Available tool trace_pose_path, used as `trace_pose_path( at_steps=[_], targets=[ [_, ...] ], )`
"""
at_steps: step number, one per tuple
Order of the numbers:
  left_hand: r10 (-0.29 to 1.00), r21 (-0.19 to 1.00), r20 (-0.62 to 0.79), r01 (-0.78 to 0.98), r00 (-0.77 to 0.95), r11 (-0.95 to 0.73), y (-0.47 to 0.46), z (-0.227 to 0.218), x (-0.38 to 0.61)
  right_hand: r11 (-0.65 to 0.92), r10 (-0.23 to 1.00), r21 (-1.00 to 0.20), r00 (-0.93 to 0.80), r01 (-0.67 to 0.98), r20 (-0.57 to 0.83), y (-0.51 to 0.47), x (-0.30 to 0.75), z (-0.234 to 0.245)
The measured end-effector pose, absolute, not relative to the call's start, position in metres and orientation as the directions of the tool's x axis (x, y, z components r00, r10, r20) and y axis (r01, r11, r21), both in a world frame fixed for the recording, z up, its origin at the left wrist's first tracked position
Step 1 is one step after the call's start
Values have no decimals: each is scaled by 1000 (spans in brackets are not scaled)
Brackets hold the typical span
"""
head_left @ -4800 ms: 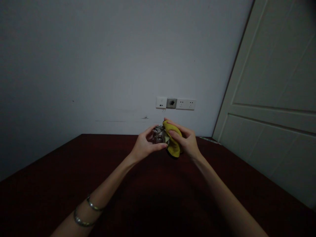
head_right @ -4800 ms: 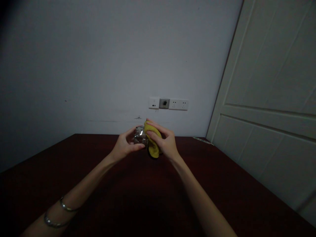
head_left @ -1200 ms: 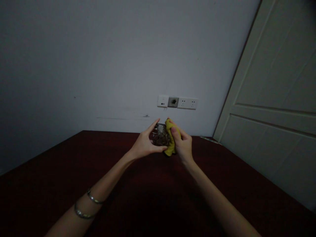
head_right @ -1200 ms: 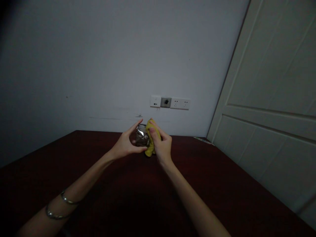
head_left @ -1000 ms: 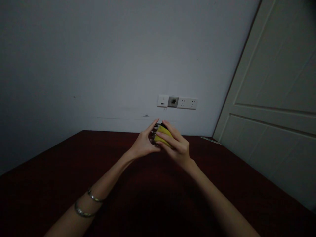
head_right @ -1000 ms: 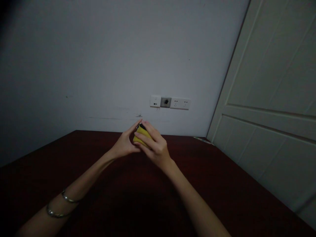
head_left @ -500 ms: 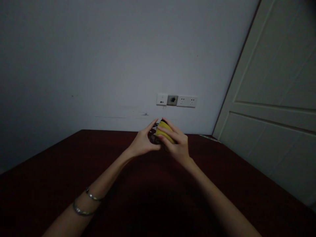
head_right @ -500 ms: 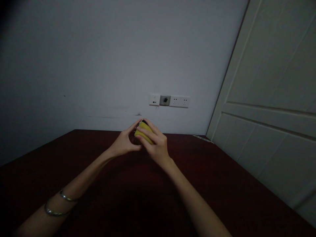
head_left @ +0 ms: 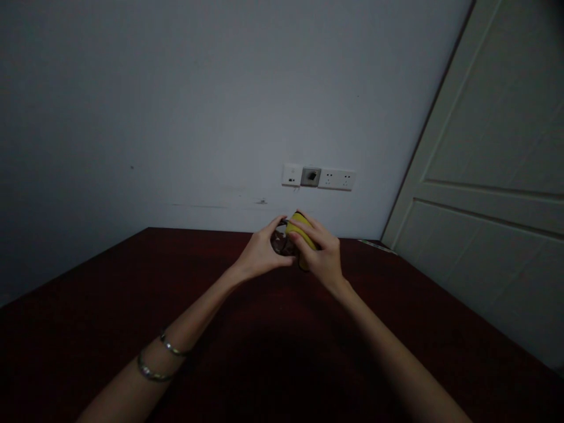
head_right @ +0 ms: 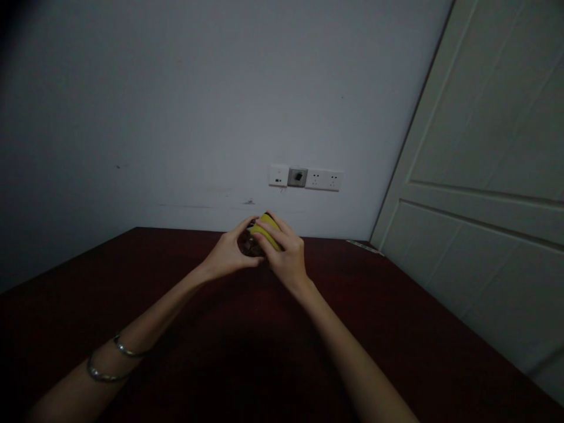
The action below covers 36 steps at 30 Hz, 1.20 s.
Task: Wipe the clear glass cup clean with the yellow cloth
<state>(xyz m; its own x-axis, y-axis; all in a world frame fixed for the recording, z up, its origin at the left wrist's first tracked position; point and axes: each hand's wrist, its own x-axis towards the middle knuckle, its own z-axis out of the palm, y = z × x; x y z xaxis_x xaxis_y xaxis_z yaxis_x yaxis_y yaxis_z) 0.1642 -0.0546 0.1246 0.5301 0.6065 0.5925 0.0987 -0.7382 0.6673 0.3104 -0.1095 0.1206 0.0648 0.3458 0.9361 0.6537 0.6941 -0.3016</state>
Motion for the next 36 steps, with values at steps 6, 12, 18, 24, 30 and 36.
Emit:
trace_pose_path(
  at_steps=[6,12,18,24,30,36],
  targets=[
    [587,609,664,120,463,-784,-58,128,165,755,314,-82,-248,651,917,-115,311,120],
    [631,676,600,110,493,-729,-58,124,164,729,437,-396,65,558,897,-111,311,123],
    [664,886,457,-236,592,-400,-54,121,166,740,439,-478,200,473,876,-114,308,126],
    [657,890,454,-326,602,-317,-49,124,166,789,377,-346,45,508,925,-121,306,126],
    [567,864,498,-322,656,-386,-50,121,162,739,487,-557,271,378,830,-114,307,126],
    [620,881,472,-304,627,-363,-50,122,164,750,377,-452,250,482,892,-119,302,123]
  ],
)
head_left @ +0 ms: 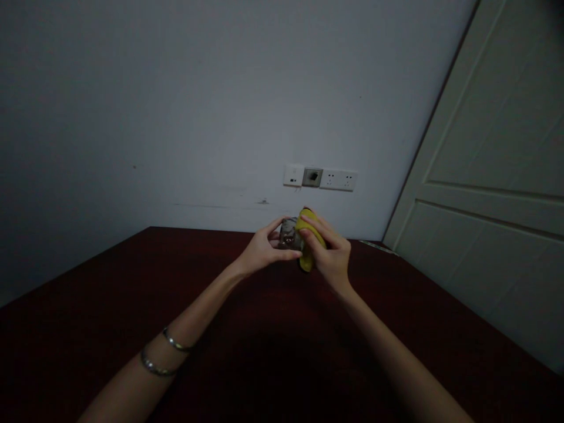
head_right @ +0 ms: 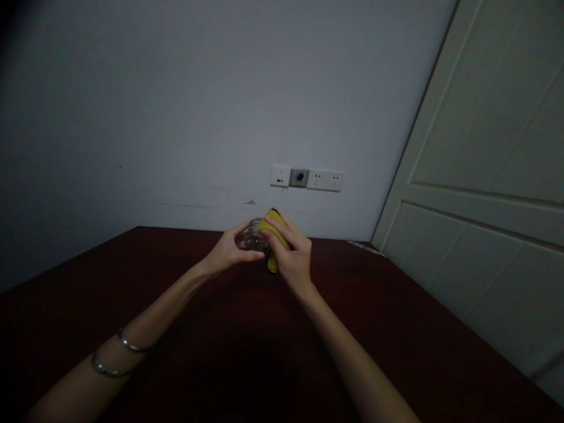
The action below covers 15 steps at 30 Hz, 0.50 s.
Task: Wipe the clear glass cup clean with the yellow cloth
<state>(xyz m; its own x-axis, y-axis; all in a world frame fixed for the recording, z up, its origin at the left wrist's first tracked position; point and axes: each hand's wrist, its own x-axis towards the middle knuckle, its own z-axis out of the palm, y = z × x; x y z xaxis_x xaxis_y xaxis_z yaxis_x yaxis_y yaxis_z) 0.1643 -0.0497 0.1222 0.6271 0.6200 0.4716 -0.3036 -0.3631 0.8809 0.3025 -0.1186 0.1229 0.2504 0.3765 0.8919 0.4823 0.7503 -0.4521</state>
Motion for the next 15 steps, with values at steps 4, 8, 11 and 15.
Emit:
trace_pose_path(
  at_steps=[4,8,11,15],
  targets=[
    [640,879,476,-305,604,-366,-47,124,163,767,334,-387,197,511,922,-122,297,119],
    [574,872,484,-308,660,-381,-48,124,160,737,429,-531,317,419,846,-120,300,122],
    [548,878,468,-296,694,-376,-52,127,159,715,491,-614,386,333,781,-117,306,127],
    [569,893,442,-279,694,-353,-59,134,160,713,533,-635,358,299,767,-116,311,131]
  ],
)
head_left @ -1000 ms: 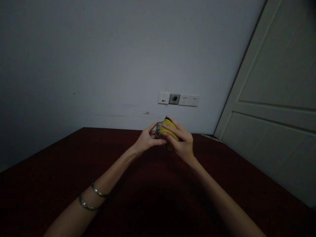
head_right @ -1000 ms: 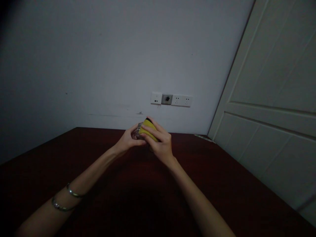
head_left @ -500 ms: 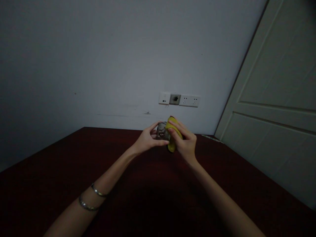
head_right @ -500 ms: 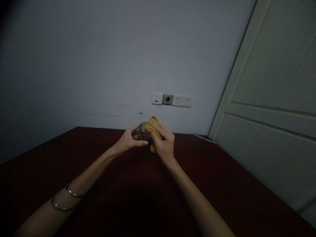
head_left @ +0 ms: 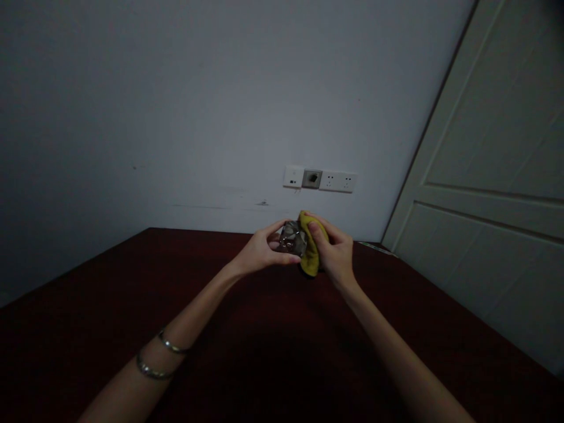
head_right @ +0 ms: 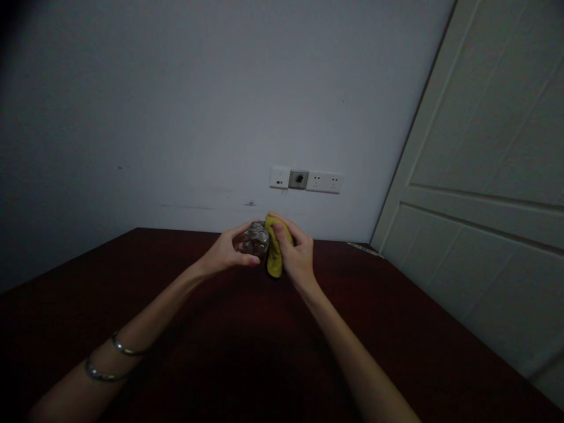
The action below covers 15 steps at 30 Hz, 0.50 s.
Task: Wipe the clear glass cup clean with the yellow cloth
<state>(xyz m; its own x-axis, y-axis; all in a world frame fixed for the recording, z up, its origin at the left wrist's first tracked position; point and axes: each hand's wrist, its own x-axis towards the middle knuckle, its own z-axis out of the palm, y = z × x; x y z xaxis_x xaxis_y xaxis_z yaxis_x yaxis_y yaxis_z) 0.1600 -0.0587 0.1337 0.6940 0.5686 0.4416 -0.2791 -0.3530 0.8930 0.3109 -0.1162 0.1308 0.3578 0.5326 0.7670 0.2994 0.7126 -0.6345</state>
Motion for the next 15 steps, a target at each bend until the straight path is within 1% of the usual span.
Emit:
trace_pose_path(
  at_steps=[2,4,7,11,13,15],
  targets=[
    [595,909,411,-265,691,-321,-61,136,161,734,549,-621,297,275,781,-117,312,131],
    [616,924,380,-255,690,-284,-61,137,161,768,541,-580,209,271,815,-119,313,130],
    [632,930,369,-267,682,-255,-60,136,161,800,471,-463,78,381,879,-119,314,126],
    [650,936,352,-245,674,-253,-58,135,161,784,392,-310,-41,538,919,-114,317,120],
    [661,945,326,-215,676,-246,-58,136,162,777,374,-257,-93,574,923,-111,318,118],
    [668,953,300,-177,681,-247,-58,137,162,769,372,-237,-114,594,921,-110,320,117]
  ],
)
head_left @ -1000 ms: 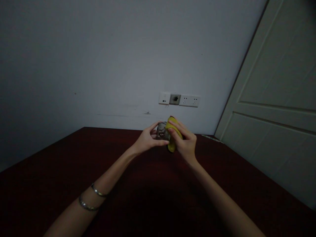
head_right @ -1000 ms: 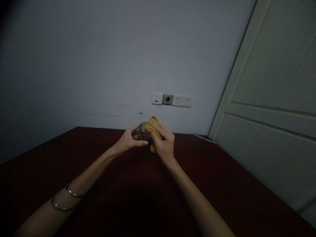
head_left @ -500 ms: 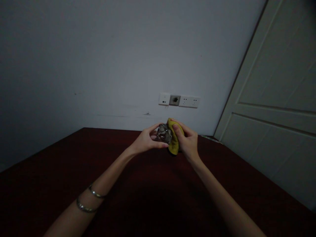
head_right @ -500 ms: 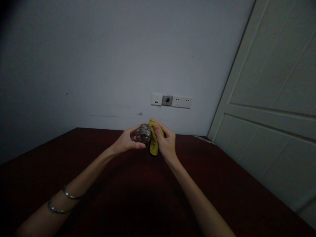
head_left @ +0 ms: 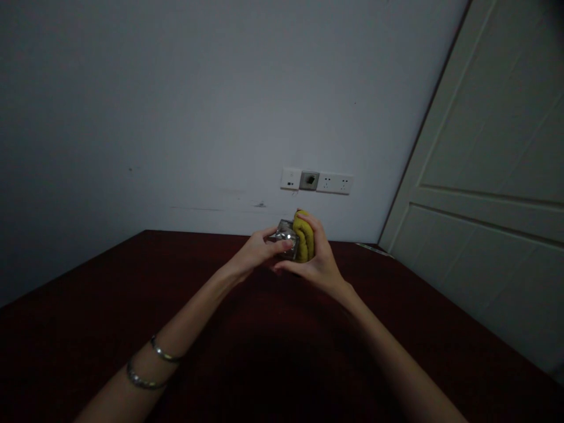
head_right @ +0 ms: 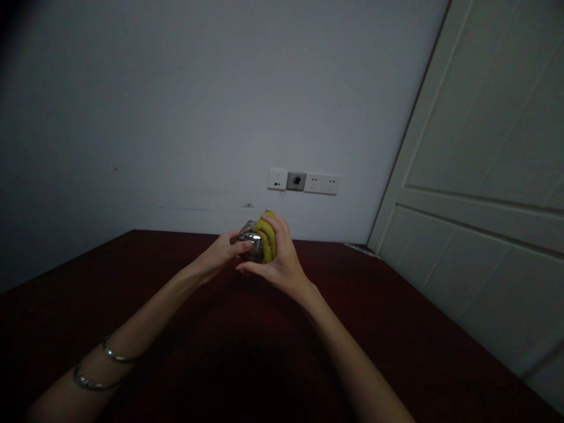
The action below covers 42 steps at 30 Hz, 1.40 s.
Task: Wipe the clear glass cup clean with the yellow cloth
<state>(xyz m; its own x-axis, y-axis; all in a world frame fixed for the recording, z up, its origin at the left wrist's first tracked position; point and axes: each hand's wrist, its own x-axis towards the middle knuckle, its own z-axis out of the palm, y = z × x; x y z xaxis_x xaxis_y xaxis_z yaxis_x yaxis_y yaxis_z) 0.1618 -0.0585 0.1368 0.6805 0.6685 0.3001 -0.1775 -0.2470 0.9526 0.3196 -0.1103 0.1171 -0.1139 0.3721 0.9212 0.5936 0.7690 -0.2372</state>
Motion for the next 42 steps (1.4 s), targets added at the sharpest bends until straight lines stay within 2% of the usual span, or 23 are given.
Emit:
trace_pose_path(
  at_steps=[3,7,9,11,15,17,20,22,25,28,31,34,37,42],
  targets=[
    [633,949,288,-123,718,-292,-57,137,160,765,422,-302,-88,569,902,-112,320,117],
    [519,916,276,-57,809,-398,-53,136,153,744,553,-503,16,441,833,-115,316,120],
    [506,889,251,11,825,-458,-52,136,150,719,615,-607,96,337,782,-116,314,123],
    [543,824,269,102,796,-558,-51,137,148,684,671,-689,165,241,723,-115,312,125],
    [616,618,430,282,661,-734,-48,135,148,619,735,-769,227,162,639,-114,310,128],
    [589,581,501,258,634,-772,-46,133,150,606,751,-781,216,150,624,-114,307,128],
    [526,588,560,140,641,-797,-46,130,152,608,757,-779,183,156,627,-115,301,127],
    [510,595,567,107,646,-797,-48,130,153,615,749,-764,161,195,643,-116,300,126],
    [537,591,569,144,623,-794,-51,132,153,619,738,-721,84,311,669,-119,304,127],
    [553,568,598,179,580,-803,-52,133,153,654,706,-616,-61,440,706,-125,312,132],
    [524,558,630,135,573,-819,-52,131,155,740,600,-451,-188,500,777,-129,315,136],
    [475,539,673,64,566,-840,-52,128,156,811,462,-348,-149,470,874,-129,311,135],
    [398,435,747,61,532,-898,-54,127,157,832,429,-420,58,363,901,-123,306,132],
    [286,288,788,83,546,-954,-55,128,157,714,646,-697,318,71,694,-113,303,130]
  ],
)
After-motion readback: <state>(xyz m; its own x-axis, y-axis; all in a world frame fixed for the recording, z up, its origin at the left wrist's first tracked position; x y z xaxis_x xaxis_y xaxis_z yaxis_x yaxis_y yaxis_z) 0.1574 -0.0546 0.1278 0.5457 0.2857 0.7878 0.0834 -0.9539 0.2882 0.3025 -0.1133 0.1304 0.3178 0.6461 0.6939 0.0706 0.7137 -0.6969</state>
